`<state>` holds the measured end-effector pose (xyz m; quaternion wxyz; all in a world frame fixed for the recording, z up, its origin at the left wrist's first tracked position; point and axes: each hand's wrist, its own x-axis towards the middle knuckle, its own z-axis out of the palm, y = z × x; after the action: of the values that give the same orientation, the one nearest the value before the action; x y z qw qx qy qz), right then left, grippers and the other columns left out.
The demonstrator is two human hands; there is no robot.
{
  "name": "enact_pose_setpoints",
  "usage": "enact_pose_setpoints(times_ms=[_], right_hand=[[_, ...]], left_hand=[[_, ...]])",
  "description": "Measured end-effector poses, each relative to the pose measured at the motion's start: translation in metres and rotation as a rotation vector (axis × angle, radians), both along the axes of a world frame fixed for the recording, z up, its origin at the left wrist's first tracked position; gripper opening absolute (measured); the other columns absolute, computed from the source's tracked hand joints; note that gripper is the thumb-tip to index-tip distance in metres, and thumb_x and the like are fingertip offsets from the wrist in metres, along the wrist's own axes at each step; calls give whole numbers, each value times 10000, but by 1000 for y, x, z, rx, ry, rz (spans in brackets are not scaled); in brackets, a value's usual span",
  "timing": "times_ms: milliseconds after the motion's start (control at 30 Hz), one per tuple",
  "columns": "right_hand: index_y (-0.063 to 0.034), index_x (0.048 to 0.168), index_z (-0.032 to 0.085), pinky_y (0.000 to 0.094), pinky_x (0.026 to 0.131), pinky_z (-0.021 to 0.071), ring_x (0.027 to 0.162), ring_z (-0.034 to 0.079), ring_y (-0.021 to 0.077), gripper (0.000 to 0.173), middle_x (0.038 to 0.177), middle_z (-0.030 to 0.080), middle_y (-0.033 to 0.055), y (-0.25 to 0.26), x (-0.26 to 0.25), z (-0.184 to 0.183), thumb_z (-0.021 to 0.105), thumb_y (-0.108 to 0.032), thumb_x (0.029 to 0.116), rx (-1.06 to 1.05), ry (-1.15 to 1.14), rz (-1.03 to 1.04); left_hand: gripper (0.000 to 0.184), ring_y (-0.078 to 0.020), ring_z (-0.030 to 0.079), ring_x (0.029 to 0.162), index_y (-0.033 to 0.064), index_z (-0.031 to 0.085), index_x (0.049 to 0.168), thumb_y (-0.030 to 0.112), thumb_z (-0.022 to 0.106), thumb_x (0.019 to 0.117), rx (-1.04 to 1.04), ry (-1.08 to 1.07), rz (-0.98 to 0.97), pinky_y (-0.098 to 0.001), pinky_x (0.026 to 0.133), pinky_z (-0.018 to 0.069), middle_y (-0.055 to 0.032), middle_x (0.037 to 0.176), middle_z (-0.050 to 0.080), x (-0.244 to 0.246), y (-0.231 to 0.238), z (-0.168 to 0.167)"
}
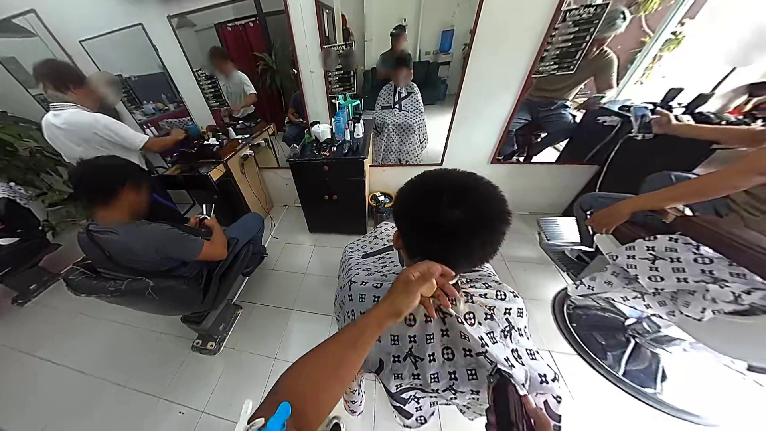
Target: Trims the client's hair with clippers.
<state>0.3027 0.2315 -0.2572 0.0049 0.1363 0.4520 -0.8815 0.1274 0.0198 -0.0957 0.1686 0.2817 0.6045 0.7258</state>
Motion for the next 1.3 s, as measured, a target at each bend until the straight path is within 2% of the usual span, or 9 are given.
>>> enact_pose_setpoints(times_ms=[67,167,233,433,567,900,1033,1167,1300], right_hand=[[-151,1024,630,261,532,579,611,681,88,403,769,728,-14,-3,-5,11,315,-400,1049,118,24,-16],[-97,966,646,272,551,595,580,662,68,273,708,684,-41,-25,-25,57,431,-261,998,389,-64,-162],[-34,1020,637,295,603,598,620,660,88,256,750,668,-5,-40,-47,82,459,-218,1031,490,-84,-168],[-4,989,632,283,684,541,692,624,98,251,783,628,35,-84,-106,105,623,-253,1016,655,-69,-122],[3,1011,654,296,702,539,707,629,106,294,807,651,53,-104,-124,113,642,-290,1017,672,-124,-173],[12,1064,668,356,764,548,771,650,166,343,854,672,106,-124,-139,105,645,-327,1017,763,-146,-283],[15,1005,671,372,744,543,738,642,177,365,814,661,108,-127,-140,104,656,-349,1009,790,-189,-286],[15,1064,653,390,768,544,767,649,191,358,845,665,117,-132,-143,105,648,-339,1014,837,-153,-315],[16,973,660,375,736,532,734,633,181,404,799,648,110,-133,-142,109,655,-386,1005,827,-224,-287]], left_hand=[[383,-92,703,688,52,540,1253,266,256,1111,-35,-189,-59,-218,520,544,-28,919,746,10,-19,1],[250,-86,723,731,75,607,1197,252,520,1044,-62,-75,-100,-229,545,570,0,956,762,31,-65,-19],[229,-85,730,732,75,639,1184,232,569,1032,-88,-65,-35,-228,544,577,-2,947,770,42,-101,-48],[351,-65,718,717,54,645,1127,228,345,1076,-312,-186,177,-204,507,555,15,897,754,38,-192,-109],[317,-46,710,716,66,657,1109,228,388,1069,-356,-127,141,-190,504,542,30,892,751,15,-227,-113],[215,-57,711,713,50,651,1140,153,494,1036,-381,-121,-18,-195,522,547,11,906,757,12,-235,-115],[210,-58,713,727,50,657,1147,149,511,1035,-408,-117,-38,-192,523,544,4,933,762,15,-242,-121],[198,-55,711,717,48,659,1147,129,517,1036,-422,-148,-32,-187,512,534,-3,922,761,17,-245,-125],[183,-52,708,714,45,659,1134,115,524,1031,-412,-157,-36,-184,515,536,-2,919,759,18,-241,-124]])
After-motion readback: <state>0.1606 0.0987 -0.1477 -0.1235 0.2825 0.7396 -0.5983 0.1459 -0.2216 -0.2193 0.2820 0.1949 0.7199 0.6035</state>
